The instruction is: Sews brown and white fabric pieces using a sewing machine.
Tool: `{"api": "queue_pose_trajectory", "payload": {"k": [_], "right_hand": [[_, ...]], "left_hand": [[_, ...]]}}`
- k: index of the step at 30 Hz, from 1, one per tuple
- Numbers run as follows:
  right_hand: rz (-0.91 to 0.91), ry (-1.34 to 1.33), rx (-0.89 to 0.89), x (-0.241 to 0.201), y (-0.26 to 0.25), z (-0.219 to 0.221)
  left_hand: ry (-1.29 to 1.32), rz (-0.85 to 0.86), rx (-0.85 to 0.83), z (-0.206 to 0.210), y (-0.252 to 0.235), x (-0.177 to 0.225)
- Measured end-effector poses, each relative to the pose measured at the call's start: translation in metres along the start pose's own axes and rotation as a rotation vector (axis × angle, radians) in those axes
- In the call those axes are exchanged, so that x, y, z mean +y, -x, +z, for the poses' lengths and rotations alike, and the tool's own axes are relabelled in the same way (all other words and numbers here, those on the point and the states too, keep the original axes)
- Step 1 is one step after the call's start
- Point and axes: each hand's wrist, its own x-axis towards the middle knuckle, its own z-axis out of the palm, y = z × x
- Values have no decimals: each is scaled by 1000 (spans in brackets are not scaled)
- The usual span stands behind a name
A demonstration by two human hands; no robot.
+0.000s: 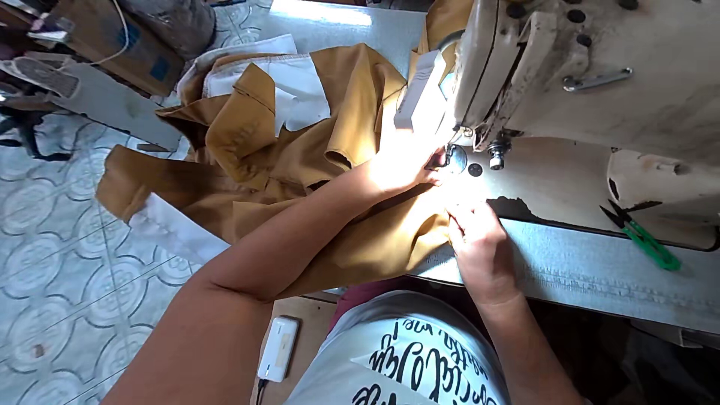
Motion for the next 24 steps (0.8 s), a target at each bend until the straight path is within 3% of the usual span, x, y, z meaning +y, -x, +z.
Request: {"api": "queue_pose_trajectory", "payload": {"k": [4, 10, 14, 20, 24], "right_hand": [[5, 39, -18, -5, 8, 1], [35, -11, -40, -5, 7, -1], [27, -13, -32, -4, 7, 0], [36, -14, -32, -3, 6, 1], [9, 32, -26, -3, 8, 3]], "left_hand": [[22, 45, -26, 0, 5, -2], [214, 419, 190, 21, 3, -24], [343, 532, 161, 19, 5, -24], [229, 370, 92, 15, 4, -17], [213, 134, -4, 5, 0, -9]]}}
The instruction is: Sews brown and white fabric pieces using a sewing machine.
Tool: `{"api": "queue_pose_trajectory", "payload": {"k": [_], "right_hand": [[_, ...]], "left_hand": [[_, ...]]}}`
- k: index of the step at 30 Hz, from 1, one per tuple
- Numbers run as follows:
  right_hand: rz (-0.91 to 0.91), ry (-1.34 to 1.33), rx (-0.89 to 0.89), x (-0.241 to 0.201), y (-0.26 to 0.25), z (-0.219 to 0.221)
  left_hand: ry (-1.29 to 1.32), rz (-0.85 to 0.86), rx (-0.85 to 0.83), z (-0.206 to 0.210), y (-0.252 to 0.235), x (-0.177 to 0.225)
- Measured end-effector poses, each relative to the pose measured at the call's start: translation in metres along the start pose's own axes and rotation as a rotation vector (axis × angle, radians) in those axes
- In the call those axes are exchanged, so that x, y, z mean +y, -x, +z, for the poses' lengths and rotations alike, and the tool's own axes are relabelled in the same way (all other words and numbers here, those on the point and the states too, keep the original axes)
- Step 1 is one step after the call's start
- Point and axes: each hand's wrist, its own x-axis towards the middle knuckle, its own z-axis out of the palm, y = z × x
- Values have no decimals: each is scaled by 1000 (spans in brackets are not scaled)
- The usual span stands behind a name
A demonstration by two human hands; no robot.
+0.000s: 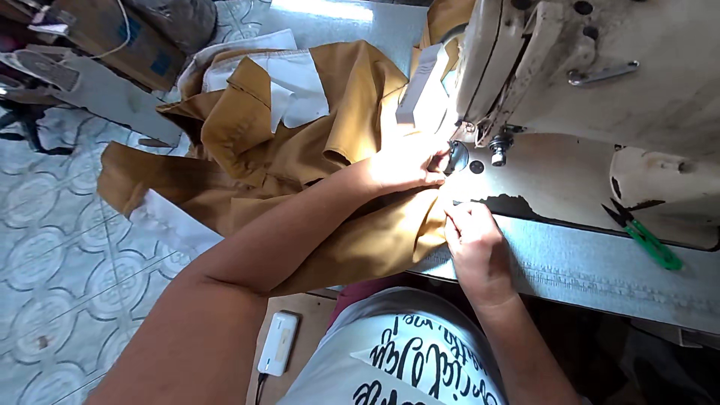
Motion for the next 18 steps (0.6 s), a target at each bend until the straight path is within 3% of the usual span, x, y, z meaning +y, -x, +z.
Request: {"api": "queue_pose_trajectory", "payload": {"k": [6, 11, 18], "right_hand": [[-55, 61, 7, -1, 1, 1], [-84, 82, -14, 1, 1, 1], [-150, 191, -57, -3, -4, -3]], "left_hand": [[-75, -147, 89, 1, 3, 12], [-99, -76, 157, 7, 6, 11], [-416, 30, 196, 15, 14, 11]]}}
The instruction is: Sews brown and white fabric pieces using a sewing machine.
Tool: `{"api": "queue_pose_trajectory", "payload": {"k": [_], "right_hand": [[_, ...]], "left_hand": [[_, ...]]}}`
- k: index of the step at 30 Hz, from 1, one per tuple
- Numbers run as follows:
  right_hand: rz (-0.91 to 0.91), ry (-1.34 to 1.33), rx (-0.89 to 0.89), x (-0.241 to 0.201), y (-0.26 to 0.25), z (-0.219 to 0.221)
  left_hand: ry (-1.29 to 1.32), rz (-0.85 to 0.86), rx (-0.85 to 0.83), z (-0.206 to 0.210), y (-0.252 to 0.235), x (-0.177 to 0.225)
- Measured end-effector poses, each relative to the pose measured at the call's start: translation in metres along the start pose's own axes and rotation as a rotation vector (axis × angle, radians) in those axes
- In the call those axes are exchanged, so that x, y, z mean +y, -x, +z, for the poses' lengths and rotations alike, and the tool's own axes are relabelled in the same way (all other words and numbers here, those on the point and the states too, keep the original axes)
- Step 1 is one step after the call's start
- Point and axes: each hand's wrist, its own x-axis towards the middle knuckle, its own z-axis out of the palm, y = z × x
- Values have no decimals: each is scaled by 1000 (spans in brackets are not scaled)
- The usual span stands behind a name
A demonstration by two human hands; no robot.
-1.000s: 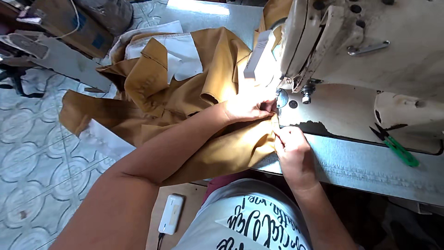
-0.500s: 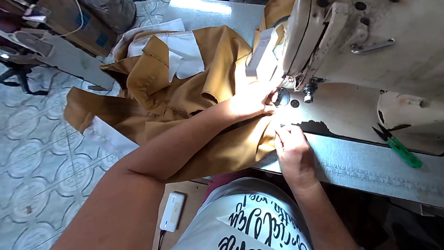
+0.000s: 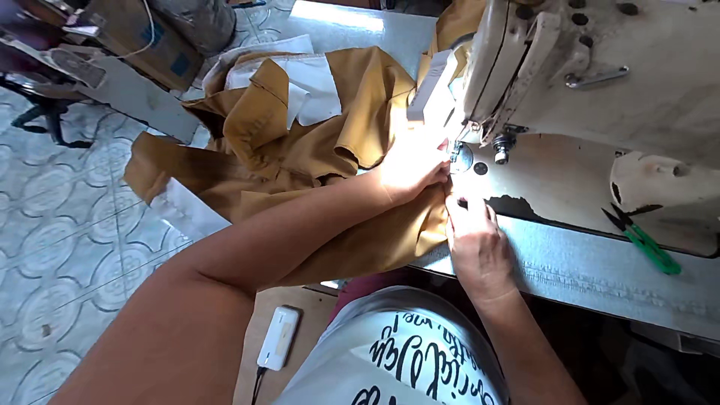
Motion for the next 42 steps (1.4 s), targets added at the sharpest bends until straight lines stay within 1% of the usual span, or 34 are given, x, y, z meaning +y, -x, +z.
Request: {"api": "queue_pose_trajectory", "payload": {"k": [1, 4, 6, 8, 9, 10, 13, 16, 18, 20, 22, 26, 29, 34, 42], "right_hand": [[-26, 20, -10, 2, -1, -1], [-79, 114, -26, 4, -2, -1], [-85, 144, -23, 5, -2, -2], [-91, 153, 5, 5, -2, -1], [-91, 150, 8, 6, -2, 0], [-90, 150, 7, 6, -2, 1], [-90, 159, 14, 8, -3, 1], [-81, 166, 22, 11, -7, 3], [-67, 140, 16, 12, -13, 4], [-50, 137, 11, 13, -21, 5], [-26, 135, 3, 13, -27, 7], [68, 73, 7, 9, -39, 10], [103, 68, 1, 6, -44, 13], [131, 57, -15, 4, -44, 18], [135, 71, -3, -2, -45, 19]], "left_hand": [[-49, -17, -21, -4, 0, 7], [-143, -183, -190, -16, 2, 37], [-138, -227, -255, -15, 11, 55], [-155, -340, -312, -7, 19, 75], [-180, -380, -268, 3, 24, 79], [-191, -396, -187, 13, 30, 79], [-158, -361, 90, 37, 44, 70], [-82, -331, 180, 43, 43, 57], [-21, -350, 143, 38, 36, 48], [20, -345, 142, 35, 28, 39], [36, -306, 174, 32, 22, 30], [37, -220, 171, 19, 6, 14], [22, -179, 89, 17, -2, 4], [121, -123, -32, 6, -8, -9], [117, -95, -113, 5, -11, -19]]}}
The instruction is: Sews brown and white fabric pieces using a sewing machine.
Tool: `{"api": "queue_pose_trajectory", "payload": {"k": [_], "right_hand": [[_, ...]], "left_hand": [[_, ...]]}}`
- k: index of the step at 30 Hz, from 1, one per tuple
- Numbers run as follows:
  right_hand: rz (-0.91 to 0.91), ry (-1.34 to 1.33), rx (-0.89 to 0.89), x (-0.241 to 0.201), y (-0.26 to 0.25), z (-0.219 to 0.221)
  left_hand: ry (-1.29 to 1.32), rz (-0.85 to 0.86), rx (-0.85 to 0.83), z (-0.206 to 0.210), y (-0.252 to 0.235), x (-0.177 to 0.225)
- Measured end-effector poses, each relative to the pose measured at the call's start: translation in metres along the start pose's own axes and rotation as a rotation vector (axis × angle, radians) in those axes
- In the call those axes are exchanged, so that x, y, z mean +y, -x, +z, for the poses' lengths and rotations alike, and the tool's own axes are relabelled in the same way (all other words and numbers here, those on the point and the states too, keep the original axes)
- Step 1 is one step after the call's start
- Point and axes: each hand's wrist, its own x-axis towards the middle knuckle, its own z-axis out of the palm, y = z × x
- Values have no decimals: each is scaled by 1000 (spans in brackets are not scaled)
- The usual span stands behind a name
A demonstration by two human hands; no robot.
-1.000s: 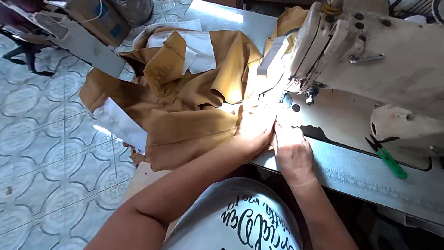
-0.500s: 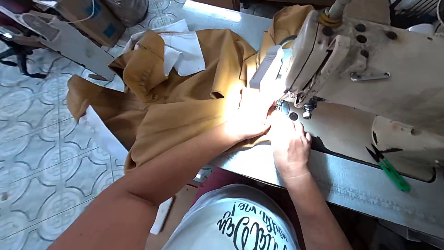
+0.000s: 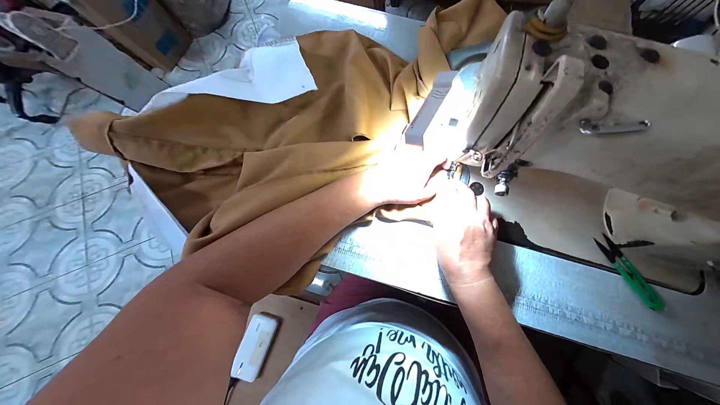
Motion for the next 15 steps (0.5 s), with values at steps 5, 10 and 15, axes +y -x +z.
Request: {"api": "queue_pose_trajectory", "payload": {"k": [5, 10, 15], "right_hand": [[17, -14, -8, 0, 0, 2], [44, 31, 10, -3, 2, 5], [53, 27, 27, -5, 1, 4]], "left_hand": [[22, 46, 13, 2, -2, -7], [6, 5, -40, -1, -2, -5], [7, 15, -10, -2, -2, -5]]}}
